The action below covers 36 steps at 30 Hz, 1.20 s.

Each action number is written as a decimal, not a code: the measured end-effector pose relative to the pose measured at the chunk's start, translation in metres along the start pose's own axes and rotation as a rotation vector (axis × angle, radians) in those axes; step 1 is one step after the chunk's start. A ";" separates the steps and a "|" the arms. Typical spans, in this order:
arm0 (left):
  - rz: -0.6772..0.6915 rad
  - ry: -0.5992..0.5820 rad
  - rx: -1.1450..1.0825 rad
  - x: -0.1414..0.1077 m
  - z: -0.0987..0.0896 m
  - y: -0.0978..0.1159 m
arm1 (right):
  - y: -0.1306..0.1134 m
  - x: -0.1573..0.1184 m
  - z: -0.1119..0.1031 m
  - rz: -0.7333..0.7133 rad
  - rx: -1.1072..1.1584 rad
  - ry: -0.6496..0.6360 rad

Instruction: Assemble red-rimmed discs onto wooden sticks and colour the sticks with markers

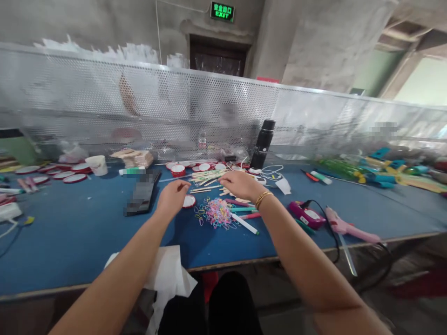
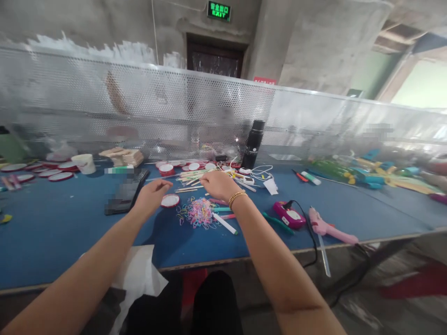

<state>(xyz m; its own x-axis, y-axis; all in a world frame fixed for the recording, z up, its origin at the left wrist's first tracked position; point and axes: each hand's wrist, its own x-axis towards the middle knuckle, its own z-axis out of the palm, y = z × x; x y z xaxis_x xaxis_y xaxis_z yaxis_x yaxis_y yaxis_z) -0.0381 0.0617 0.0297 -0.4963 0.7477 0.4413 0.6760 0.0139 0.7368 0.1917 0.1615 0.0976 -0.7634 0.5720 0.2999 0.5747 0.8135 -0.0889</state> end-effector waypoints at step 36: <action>0.517 -0.582 0.493 -0.016 0.045 0.041 | 0.029 -0.110 0.060 0.294 0.924 0.383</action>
<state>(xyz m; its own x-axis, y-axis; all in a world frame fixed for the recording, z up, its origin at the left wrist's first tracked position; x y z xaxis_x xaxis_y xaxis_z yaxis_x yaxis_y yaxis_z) 0.0221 0.0802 0.0302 0.1947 0.9538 0.2289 0.9593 -0.2338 0.1586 0.2750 0.1287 0.0047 -0.3930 0.8203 0.4155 0.1500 0.5030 -0.8511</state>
